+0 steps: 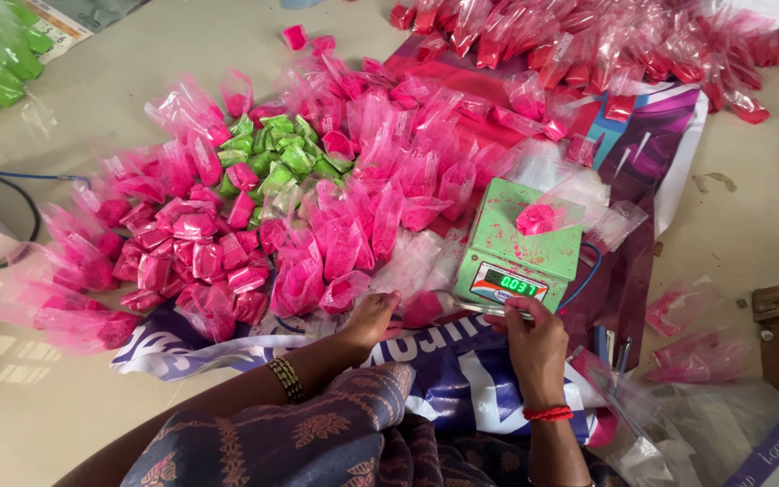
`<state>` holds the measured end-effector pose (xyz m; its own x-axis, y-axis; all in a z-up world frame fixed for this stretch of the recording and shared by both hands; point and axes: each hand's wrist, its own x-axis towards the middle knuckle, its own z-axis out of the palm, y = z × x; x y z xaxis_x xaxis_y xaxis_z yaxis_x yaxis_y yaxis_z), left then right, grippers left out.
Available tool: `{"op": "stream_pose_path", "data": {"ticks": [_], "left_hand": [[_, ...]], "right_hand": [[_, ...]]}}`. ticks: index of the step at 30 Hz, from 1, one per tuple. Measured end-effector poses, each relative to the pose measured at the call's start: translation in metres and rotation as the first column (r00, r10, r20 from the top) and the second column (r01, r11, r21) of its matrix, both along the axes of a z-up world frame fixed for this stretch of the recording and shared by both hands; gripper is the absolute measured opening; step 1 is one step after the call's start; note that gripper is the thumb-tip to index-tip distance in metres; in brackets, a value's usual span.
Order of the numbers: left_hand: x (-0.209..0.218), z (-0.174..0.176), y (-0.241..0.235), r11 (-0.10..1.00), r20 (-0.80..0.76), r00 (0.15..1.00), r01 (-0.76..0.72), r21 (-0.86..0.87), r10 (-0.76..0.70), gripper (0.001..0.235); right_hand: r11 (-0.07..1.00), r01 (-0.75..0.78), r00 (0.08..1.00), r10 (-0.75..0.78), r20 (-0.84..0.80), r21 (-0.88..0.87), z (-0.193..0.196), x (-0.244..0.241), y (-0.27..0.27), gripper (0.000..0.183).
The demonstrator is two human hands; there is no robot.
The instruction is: The person weighs small amounts of pink powder using a digital scale and a spoon, then seals the powder into small clear plastic bags by hand.
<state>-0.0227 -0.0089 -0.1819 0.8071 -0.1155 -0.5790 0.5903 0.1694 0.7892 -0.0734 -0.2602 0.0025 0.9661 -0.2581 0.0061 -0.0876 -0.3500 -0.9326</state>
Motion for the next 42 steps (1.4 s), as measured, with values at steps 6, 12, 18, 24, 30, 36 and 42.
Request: {"op": "stream_pose_path", "data": {"ticks": [6,12,18,24,30,36,42], "left_hand": [[-0.001,0.018,-0.004,0.999,-0.007,1.0,0.018,0.048,-0.017,0.047],[0.0,0.015,-0.006,0.999,0.023,0.999,0.044,0.013,-0.044,0.048],[-0.002,0.016,-0.004,0.999,0.038,0.998,0.048,0.004,-0.048,0.047],[0.005,0.0,0.0,0.999,0.027,0.999,0.035,-0.003,-0.035,0.046],[0.011,-0.012,0.001,0.999,0.073,0.997,0.037,0.025,-0.038,0.045],[0.009,0.002,0.005,0.999,0.035,0.999,0.017,-0.029,-0.016,0.048],[0.013,-0.002,0.012,0.997,0.029,0.999,0.048,-0.058,-0.046,0.058]], "right_hand": [[0.977,0.0,0.998,0.014,-0.067,0.212,-0.009,0.003,-0.004,0.019],[0.967,0.031,0.996,-0.007,-0.093,0.254,-0.013,0.003,-0.007,0.019],[0.9,0.06,0.995,-0.017,-0.101,0.433,-0.023,0.0,-0.02,0.019],[0.79,0.11,0.994,-0.086,-0.069,0.603,-0.005,-0.013,-0.045,0.015],[0.729,0.113,0.953,-0.273,0.135,0.675,0.04,-0.002,-0.114,0.011],[0.782,0.09,0.893,-0.337,0.297,0.617,0.075,0.042,-0.164,0.008],[0.85,0.123,0.916,-0.296,0.271,0.512,0.074,0.072,-0.162,0.012]]}}
